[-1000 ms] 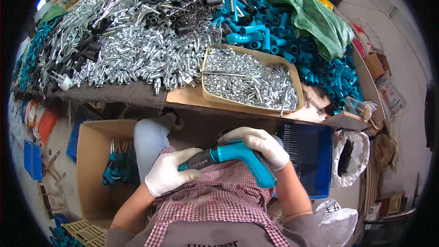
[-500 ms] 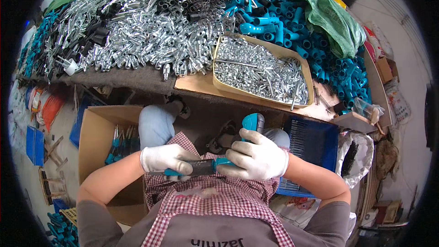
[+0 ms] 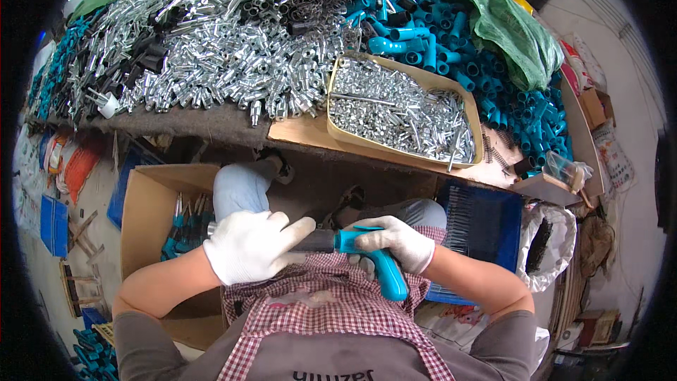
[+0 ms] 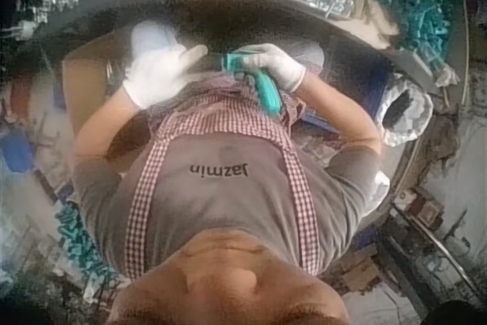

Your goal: Assembling various metal and plastic hardware components at a workbench.

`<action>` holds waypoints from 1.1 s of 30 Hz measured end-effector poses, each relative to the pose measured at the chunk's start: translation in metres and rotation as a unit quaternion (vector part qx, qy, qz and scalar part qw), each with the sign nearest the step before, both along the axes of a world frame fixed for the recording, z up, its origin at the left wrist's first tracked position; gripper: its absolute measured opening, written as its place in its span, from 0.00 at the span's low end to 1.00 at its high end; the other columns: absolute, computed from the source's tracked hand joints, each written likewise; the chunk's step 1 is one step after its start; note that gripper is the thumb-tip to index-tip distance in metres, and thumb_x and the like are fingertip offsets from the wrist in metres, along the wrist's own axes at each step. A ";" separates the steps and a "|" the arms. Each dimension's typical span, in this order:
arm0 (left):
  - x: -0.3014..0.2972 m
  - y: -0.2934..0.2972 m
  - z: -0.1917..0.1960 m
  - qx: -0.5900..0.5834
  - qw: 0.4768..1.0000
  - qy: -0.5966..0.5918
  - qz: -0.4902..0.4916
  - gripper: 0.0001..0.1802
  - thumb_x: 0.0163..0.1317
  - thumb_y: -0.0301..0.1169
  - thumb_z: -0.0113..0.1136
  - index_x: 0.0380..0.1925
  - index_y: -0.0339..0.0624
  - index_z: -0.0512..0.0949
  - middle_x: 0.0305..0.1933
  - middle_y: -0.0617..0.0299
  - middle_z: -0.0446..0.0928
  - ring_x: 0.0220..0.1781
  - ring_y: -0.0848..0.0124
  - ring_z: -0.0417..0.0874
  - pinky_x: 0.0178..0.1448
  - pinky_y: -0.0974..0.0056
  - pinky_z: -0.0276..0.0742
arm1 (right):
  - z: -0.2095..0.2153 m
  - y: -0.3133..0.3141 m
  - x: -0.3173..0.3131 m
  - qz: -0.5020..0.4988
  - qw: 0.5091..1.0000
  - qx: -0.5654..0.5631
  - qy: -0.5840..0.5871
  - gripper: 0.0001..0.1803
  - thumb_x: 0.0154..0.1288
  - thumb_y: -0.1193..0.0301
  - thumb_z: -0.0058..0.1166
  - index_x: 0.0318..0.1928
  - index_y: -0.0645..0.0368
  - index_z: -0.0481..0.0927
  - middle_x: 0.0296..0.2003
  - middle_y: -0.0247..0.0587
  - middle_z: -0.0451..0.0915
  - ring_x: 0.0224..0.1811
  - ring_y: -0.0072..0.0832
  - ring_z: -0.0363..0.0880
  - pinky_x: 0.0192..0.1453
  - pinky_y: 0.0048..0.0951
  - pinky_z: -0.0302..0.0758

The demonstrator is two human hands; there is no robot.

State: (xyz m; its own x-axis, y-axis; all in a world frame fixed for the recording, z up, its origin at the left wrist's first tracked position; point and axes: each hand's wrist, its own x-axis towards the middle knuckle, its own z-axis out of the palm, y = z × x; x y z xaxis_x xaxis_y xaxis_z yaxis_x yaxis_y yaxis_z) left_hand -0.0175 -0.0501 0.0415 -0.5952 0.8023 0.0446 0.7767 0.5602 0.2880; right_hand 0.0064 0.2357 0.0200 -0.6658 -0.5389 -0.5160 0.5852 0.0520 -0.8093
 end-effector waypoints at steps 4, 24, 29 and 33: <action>-0.015 -0.005 -0.016 0.067 0.991 0.110 -0.045 0.33 0.48 0.49 0.70 0.53 0.45 0.78 0.28 0.57 0.75 0.30 0.57 0.81 0.36 0.55 0.77 | -0.005 -0.003 0.003 -0.031 0.994 -0.094 -0.050 0.30 0.62 0.65 0.60 0.62 0.67 0.72 0.38 0.43 0.81 0.32 0.28 0.82 0.38 0.29 0.81; 0.000 -0.007 -0.063 0.204 0.967 -0.099 0.118 0.21 0.49 0.43 0.71 0.39 0.43 0.81 0.32 0.47 0.83 0.37 0.49 0.85 0.43 0.51 0.81 | -0.021 -0.020 -0.002 -0.390 0.858 -0.057 0.331 0.23 0.72 0.63 0.47 0.54 0.71 0.78 0.57 0.53 0.79 0.60 0.41 0.77 0.69 0.38 0.68; 0.013 -0.001 -0.104 0.031 0.973 -0.122 0.191 0.16 0.48 0.39 0.69 0.36 0.44 0.82 0.30 0.49 0.82 0.34 0.52 0.85 0.39 0.51 0.81 | -0.004 -0.053 0.014 -0.291 0.830 0.049 0.474 0.20 0.57 0.71 0.60 0.49 0.67 0.80 0.55 0.54 0.80 0.59 0.39 0.77 0.63 0.36 0.72; 0.018 -0.010 -0.092 0.246 0.956 -0.073 0.145 0.18 0.48 0.38 0.71 0.38 0.42 0.83 0.34 0.51 0.83 0.37 0.54 0.86 0.43 0.54 0.82 | -0.005 -0.028 -0.006 -0.324 0.859 0.026 0.396 0.18 0.64 0.66 0.54 0.46 0.68 0.82 0.55 0.54 0.80 0.56 0.39 0.79 0.61 0.36 0.74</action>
